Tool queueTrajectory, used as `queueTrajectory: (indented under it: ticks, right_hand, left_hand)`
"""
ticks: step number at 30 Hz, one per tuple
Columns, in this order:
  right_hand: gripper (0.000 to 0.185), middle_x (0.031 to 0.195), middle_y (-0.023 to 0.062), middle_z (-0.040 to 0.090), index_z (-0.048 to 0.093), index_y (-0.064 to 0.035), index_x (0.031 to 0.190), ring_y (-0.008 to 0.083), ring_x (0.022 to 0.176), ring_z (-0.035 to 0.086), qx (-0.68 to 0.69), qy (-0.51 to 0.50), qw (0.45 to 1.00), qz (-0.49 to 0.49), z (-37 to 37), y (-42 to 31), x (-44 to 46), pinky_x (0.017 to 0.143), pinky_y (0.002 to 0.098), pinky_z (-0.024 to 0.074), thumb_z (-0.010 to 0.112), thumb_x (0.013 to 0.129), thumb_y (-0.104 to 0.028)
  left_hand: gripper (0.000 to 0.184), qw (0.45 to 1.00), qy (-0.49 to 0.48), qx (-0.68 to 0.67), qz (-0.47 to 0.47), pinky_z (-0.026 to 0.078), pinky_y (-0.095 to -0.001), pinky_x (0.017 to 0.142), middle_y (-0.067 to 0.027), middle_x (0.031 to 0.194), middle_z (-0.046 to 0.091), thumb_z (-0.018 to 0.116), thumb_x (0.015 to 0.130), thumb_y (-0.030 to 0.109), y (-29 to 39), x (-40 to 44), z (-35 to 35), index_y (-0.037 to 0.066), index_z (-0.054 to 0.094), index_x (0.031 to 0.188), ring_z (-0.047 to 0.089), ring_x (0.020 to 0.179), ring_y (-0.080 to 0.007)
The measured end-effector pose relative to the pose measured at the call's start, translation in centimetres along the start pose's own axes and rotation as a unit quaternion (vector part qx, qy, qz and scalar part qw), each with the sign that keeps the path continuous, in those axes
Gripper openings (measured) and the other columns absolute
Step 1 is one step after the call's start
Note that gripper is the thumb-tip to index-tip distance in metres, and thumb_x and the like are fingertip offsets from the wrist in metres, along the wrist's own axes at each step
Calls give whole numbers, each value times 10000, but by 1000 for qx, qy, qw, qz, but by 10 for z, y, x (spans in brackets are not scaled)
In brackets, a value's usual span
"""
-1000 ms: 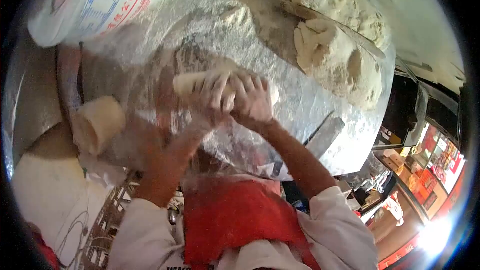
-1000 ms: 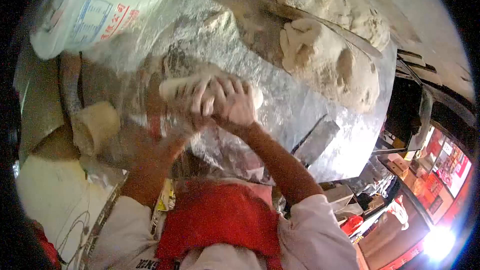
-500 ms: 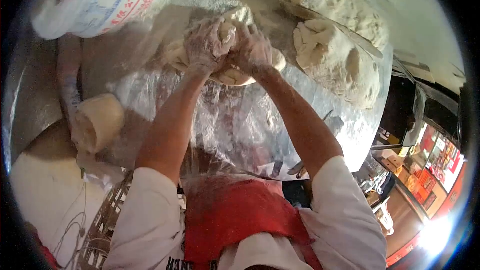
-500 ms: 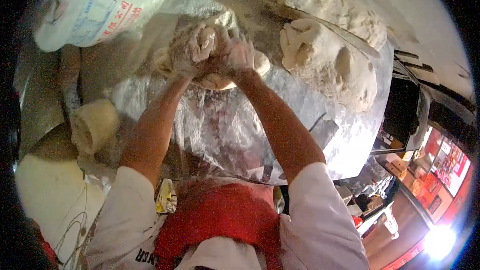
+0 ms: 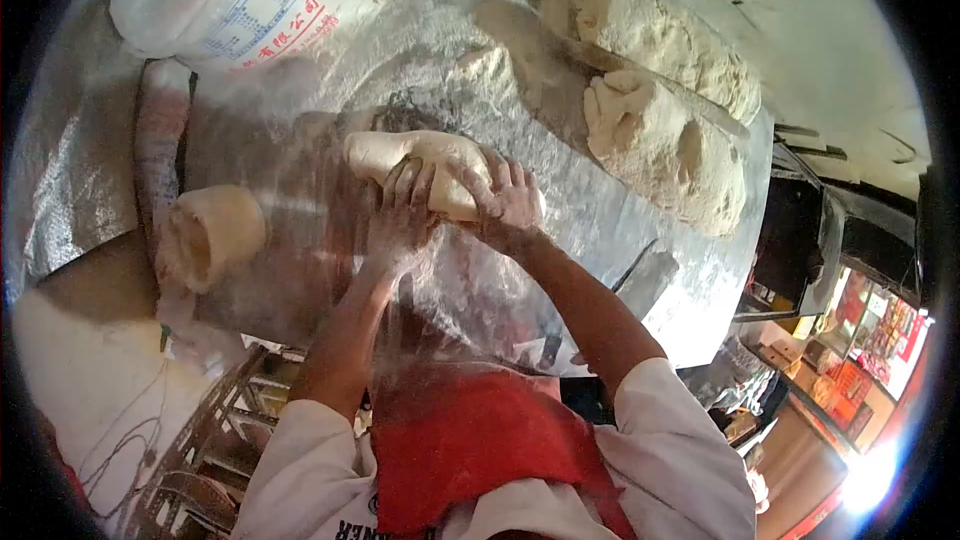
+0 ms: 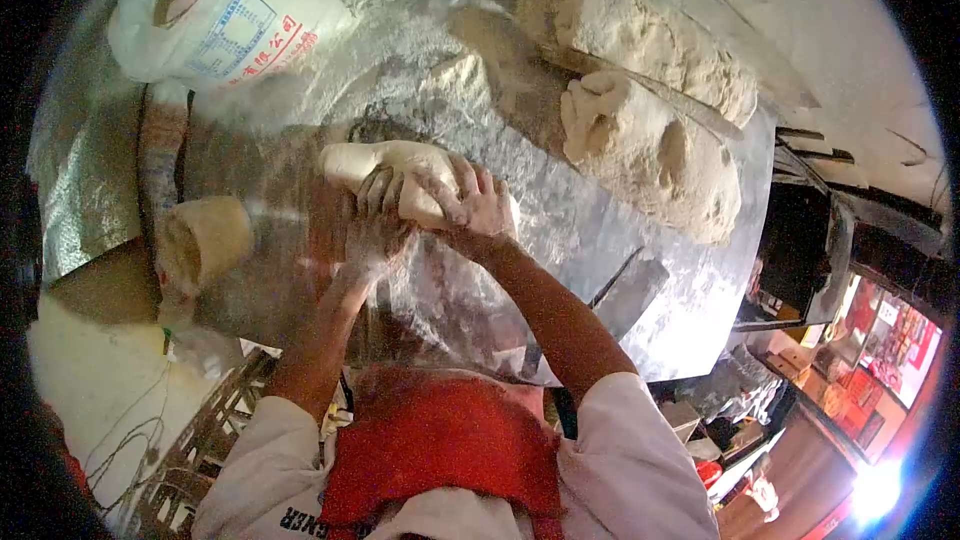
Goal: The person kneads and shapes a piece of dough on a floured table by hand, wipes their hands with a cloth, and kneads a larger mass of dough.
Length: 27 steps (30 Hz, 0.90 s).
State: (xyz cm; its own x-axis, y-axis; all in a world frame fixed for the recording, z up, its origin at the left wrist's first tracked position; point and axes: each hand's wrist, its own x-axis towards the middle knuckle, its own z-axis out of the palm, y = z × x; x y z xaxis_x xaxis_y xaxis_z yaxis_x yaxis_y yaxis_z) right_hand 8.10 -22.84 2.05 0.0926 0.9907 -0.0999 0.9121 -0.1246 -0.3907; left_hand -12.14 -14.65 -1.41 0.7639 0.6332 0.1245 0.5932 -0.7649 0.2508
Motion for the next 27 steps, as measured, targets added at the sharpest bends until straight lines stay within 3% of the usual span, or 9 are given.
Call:
queueTrajectory:
  ticks: [2,6,7,8,10,11,13,17,27]
  right_hand:
    - [994,1563,194,315,289,-333,1578,429,1399,351,-6,-90,993,72,-10,0,17,1148,594,309,647,770,-787]
    - [956,1403,221,503,322,-237,1552,401,1231,567,186,-39,968,164,-36,-8,29,1027,530,505,753,799,-638]
    - [967,1372,230,536,320,-197,1550,404,1193,600,224,-28,958,176,-40,-14,24,1005,529,527,767,801,-615]
    - [982,1371,249,539,315,-150,1546,407,1183,611,398,-52,885,236,-18,-12,12,997,538,531,763,806,-613]
    - [994,1382,284,533,311,-44,1531,382,1128,656,587,-72,738,326,6,-21,-20,962,543,558,753,827,-589]
    - [953,1370,274,540,323,-67,1531,354,1093,663,443,-129,833,304,-9,-29,-41,941,527,569,711,853,-613]
    - [938,1391,262,519,351,-72,1514,368,1096,647,418,-103,863,263,-11,-18,-63,941,535,560,644,862,-679]
    - [812,1427,187,494,427,-79,1465,363,1169,587,363,72,888,274,-21,-17,-29,977,539,518,580,913,-655]
    - [617,1351,150,562,538,-88,1393,355,1197,536,195,207,950,127,25,20,127,1003,449,465,654,881,-412]
  left_hand:
    - [744,997,-6,-73,-5,119,-690,1186,-121,1590,335,429,997,599,-6,22,-1,156,283,1577,338,1460,-293]
    - [715,996,-84,-2,-10,84,-683,1201,-118,1631,288,437,1018,559,-24,65,-8,150,267,1579,296,1484,-338]
    - [742,985,-110,-128,-25,93,-660,1212,-143,1631,278,479,1004,545,-17,80,-37,144,253,1585,266,1492,-374]
    - [772,957,-133,-253,-40,102,-636,1222,-168,1631,268,520,989,530,-9,91,-55,137,239,1591,236,1500,-411]
    - [785,975,-96,-188,-66,144,-601,1220,-202,1624,263,560,970,510,21,78,-52,115,268,1582,229,1500,-426]
    - [798,985,-64,-124,-98,186,-565,1217,-236,1617,259,599,951,490,29,70,-42,92,297,1573,221,1500,-441]
    - [854,981,70,-182,-21,168,-586,1216,-260,1616,238,604,930,539,31,56,-13,95,278,1582,193,1497,-479]
    - [948,974,-213,-26,-65,138,-547,1239,-230,1635,157,621,909,511,72,63,-40,64,153,1602,112,1526,-440]
    - [827,987,107,-77,-91,216,-546,1183,-227,1565,292,564,910,417,10,130,25,46,227,1569,256,1473,-417]
